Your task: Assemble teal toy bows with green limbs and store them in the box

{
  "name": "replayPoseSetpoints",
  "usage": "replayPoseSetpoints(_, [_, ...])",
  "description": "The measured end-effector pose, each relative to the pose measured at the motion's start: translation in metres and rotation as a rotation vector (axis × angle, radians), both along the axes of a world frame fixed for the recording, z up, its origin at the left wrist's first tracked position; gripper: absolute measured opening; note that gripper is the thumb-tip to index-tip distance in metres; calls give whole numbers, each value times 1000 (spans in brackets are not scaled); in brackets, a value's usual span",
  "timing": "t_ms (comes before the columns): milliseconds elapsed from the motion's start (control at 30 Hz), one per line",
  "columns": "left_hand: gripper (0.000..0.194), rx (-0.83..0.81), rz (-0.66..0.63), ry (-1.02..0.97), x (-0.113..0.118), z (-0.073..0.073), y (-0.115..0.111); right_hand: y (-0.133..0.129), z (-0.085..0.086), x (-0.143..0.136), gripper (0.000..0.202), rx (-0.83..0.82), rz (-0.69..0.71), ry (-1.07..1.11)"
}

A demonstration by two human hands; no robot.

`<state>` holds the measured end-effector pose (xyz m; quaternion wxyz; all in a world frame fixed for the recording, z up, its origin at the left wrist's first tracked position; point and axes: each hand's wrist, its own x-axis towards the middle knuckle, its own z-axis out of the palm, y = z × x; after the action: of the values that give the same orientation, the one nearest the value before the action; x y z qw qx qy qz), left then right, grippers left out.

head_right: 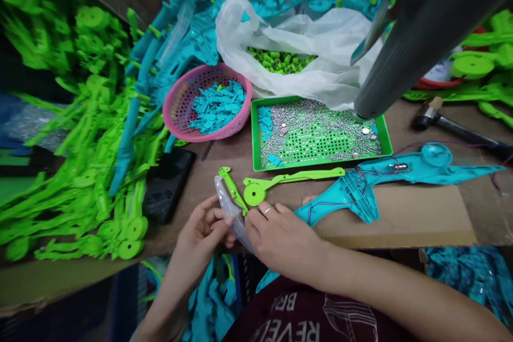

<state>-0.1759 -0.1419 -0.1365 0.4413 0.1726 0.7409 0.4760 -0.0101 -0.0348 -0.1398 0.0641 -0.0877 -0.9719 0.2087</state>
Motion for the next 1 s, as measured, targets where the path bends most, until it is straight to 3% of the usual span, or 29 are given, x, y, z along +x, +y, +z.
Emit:
replayPoseSetpoints(300, [68, 3, -39, 29, 0, 0, -1, 2, -3, 0, 21, -26, 17, 16])
replayPoseSetpoints(667, [67, -27, 10, 44, 1, -1, -1, 2, -4, 0, 24, -51, 34, 10])
replayPoseSetpoints(1000, [74, -64, -95, 63, -7, -1, 1, 3, -2, 0, 24, -25, 40, 32])
